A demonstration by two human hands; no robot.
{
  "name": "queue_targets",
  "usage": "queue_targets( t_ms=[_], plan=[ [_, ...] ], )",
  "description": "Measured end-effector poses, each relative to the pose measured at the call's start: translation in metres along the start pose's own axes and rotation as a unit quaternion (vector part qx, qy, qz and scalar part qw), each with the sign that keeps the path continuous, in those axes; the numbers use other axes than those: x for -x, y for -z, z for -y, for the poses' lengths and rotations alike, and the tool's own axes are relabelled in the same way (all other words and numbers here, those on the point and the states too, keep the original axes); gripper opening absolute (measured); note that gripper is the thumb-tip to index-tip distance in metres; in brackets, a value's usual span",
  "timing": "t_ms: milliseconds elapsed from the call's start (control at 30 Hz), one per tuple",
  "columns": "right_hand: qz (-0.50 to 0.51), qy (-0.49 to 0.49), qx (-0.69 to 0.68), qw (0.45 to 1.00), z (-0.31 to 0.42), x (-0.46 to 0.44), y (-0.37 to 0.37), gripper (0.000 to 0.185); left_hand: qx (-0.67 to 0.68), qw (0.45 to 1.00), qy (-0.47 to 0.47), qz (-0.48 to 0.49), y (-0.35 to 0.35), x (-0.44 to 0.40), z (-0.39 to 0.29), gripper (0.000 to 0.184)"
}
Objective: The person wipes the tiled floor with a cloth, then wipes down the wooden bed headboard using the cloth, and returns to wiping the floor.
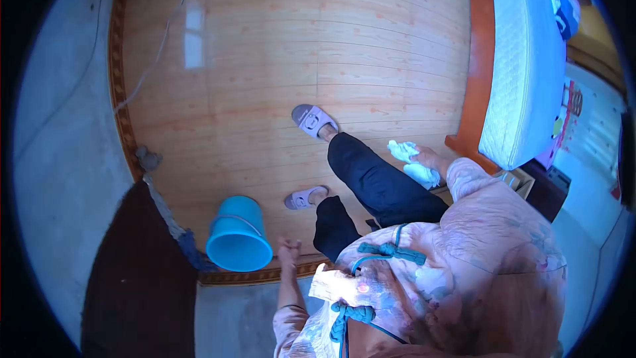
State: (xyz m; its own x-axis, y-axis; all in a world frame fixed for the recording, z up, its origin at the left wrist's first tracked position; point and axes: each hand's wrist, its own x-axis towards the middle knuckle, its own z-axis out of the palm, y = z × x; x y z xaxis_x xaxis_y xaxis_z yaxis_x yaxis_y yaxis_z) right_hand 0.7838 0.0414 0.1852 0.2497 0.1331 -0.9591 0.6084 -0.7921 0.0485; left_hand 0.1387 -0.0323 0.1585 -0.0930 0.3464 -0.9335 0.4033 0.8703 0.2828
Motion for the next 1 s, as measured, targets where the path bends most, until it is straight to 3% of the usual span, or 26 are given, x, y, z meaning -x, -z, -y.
queue_targets(
  t_ms=[33, 100, 200, 333, 600, 733, 933, 1000],
  plan=[
    [-0.014, -0.007, -0.043, 0.999, 0.011, 0.008, 0.012, 0.066, 0.006, 1.0, -0.007, 0.007, -0.011, 0.018, -0.018, 0.058],
    [-0.038, -0.008, -0.111, 0.993, 0.006, 0.008, 0.021, 0.067, -0.129, 0.991, -0.038, 0.003, -0.008, 0.065, -0.118, 0.057],
    [-0.048, -0.005, -0.165, 0.985, -0.047, -0.004, 0.012, 0.066, -0.108, 0.993, -0.046, -0.021, 0.0, 0.072, -0.165, 0.057],
    [-0.036, -0.065, -0.148, 0.986, -0.035, 0.096, 0.014, 0.063, -0.104, 0.992, -0.067, -0.005, 0.001, 0.06, -0.186, 0.054],
    [-0.005, -0.064, -0.309, 0.949, -0.094, 0.194, -0.105, 0.06, -0.122, 0.99, -0.057, 0.05, 0.019, 0.062, -0.18, 0.051],
    [-0.008, -0.057, -0.405, 0.912, -0.109, 0.215, -0.152, 0.058, -0.189, 0.98, -0.053, 0.037, 0.041, 0.044, -0.161, 0.053],
    [-0.015, -0.067, -0.505, 0.86, -0.141, 0.223, -0.184, 0.057, -0.262, 0.964, -0.04, 0.024, 0.019, 0.048, -0.203, 0.052],
    [-0.018, -0.067, -0.527, 0.847, -0.161, 0.214, -0.184, 0.057, -0.315, 0.944, -0.09, 0.038, 0.001, 0.035, -0.216, 0.056]
  ],
)
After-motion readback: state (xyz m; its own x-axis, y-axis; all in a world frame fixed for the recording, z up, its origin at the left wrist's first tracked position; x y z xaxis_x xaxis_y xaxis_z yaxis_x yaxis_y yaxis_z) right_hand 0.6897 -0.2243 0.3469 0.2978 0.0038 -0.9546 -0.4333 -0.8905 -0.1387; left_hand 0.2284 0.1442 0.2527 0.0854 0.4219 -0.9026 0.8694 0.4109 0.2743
